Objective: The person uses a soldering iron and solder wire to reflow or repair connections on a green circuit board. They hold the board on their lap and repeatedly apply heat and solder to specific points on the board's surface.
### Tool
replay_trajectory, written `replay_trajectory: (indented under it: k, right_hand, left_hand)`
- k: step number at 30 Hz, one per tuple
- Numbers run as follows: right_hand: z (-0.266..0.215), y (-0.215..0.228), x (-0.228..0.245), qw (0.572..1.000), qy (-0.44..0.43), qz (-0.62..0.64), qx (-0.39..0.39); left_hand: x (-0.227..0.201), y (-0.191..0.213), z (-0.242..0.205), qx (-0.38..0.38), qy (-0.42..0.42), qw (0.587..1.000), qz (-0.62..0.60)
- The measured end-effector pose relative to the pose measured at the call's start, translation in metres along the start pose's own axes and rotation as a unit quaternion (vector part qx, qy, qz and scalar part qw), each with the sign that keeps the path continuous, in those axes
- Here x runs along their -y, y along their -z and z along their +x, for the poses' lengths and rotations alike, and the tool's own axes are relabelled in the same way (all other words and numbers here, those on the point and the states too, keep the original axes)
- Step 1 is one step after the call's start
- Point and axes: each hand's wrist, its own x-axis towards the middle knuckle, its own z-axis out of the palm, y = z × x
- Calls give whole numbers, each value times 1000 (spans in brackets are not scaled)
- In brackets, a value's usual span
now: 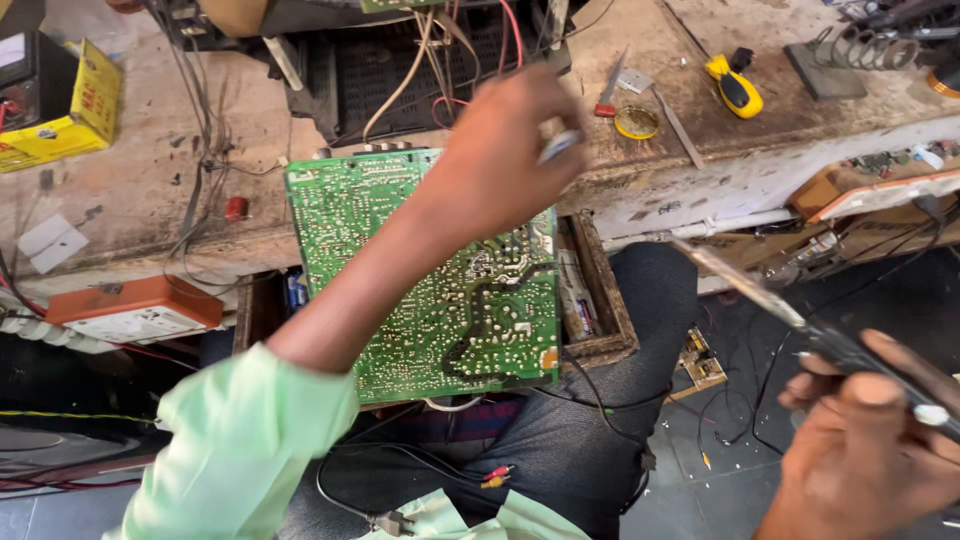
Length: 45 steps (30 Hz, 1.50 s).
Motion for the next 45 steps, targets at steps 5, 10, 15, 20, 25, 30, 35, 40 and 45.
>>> replay_trajectory:
  k: [5,10,15,20,25,30,35,40,45]
  right_hand:
    - [-6,-62,15,998,6,-35,43]
    - [-3,-105,25,979,52,-144,132]
    - [3,-129,23,959,121,-195,165]
    - [14,-137,15,937,188,-218,198]
    - [19,-143,12,941,171,-209,203]
    - [22,-145,10,937,181,-211,210]
    - [23,-145,7,939,178,-207,210]
    - [22,-145,4,945,157,-201,205]
    - [23,-144,2,941,173,-204,206]
  left_hand:
    - [-17,63,-56,-20,145,989,3]
    - [-16,61,-59,-23,174,984,-13]
    - [-4,48,-63,-71,116,990,27]
    - [5,42,-62,-66,132,989,14]
    - [5,45,-58,-50,167,985,-2]
    - [6,45,-58,-59,148,987,14]
    - [8,44,-58,-68,138,988,19]
    - [8,45,-58,-76,128,989,9]
    - [4,47,-58,-70,165,984,-13]
